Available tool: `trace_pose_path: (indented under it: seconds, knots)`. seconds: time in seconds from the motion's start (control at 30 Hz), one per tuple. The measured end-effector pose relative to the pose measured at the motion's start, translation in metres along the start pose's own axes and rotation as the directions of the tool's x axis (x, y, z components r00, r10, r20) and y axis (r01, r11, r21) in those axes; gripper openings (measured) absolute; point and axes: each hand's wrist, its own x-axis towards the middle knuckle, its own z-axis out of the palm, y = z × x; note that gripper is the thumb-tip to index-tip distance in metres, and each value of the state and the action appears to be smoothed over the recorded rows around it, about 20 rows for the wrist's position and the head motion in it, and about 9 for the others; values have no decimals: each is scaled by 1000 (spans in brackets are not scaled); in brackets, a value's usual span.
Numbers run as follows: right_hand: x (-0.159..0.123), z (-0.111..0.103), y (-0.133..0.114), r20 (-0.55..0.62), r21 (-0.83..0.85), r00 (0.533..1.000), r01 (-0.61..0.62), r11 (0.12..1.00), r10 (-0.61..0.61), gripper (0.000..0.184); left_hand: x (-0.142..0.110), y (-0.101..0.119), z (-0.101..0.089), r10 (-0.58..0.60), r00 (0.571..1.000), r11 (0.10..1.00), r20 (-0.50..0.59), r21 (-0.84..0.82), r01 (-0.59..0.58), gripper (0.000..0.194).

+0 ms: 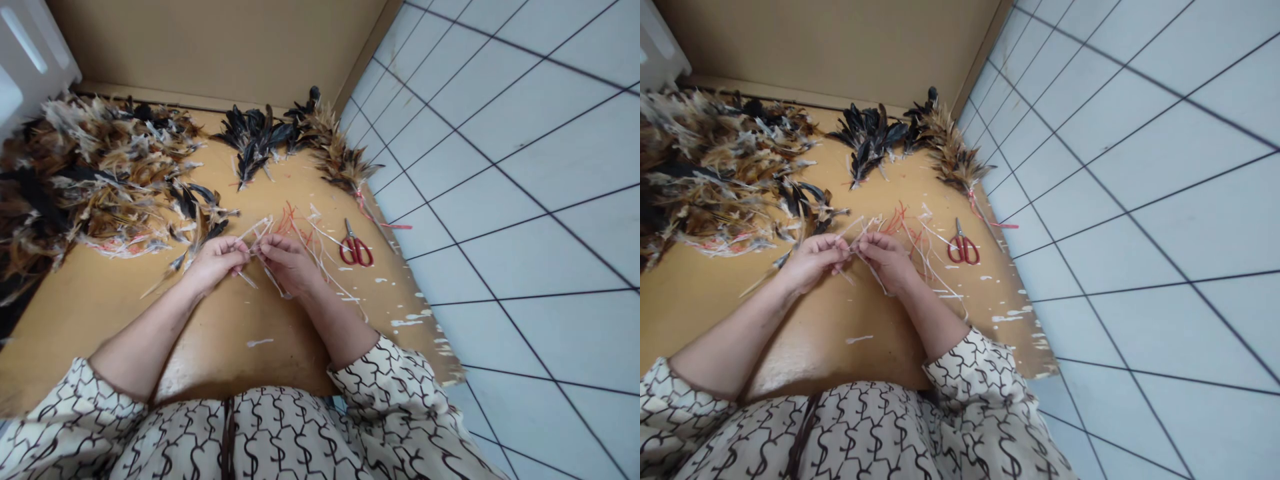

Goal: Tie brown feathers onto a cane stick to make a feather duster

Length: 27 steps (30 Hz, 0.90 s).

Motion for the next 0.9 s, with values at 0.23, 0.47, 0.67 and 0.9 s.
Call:
trace_pose_path:
  seconds: [0.23, 0.47, 0.67, 0.9]
  knots:
    - [0, -2, -4, 19, 57, 996, -91, 994, 90, 19, 2, 1, -4, 15, 999, 954, -47, -298, -28, 11]
    - [1, -7, -10, 96, 57, 994, -66, 996, 61, 34, 2, 10, -11, -84, 996, 865, -39, -499, 53, 10]
    - [4, -29, -26, 8, -41, 999, 32, 999, -32, 42, 3, 15, -14, -114, 991, 826, -77, -562, 51, 13]
    - [5, -41, -36, -86, -75, 989, 111, 991, -117, 47, 2, 16, -16, -91, 990, 820, -104, -572, 15, 21]
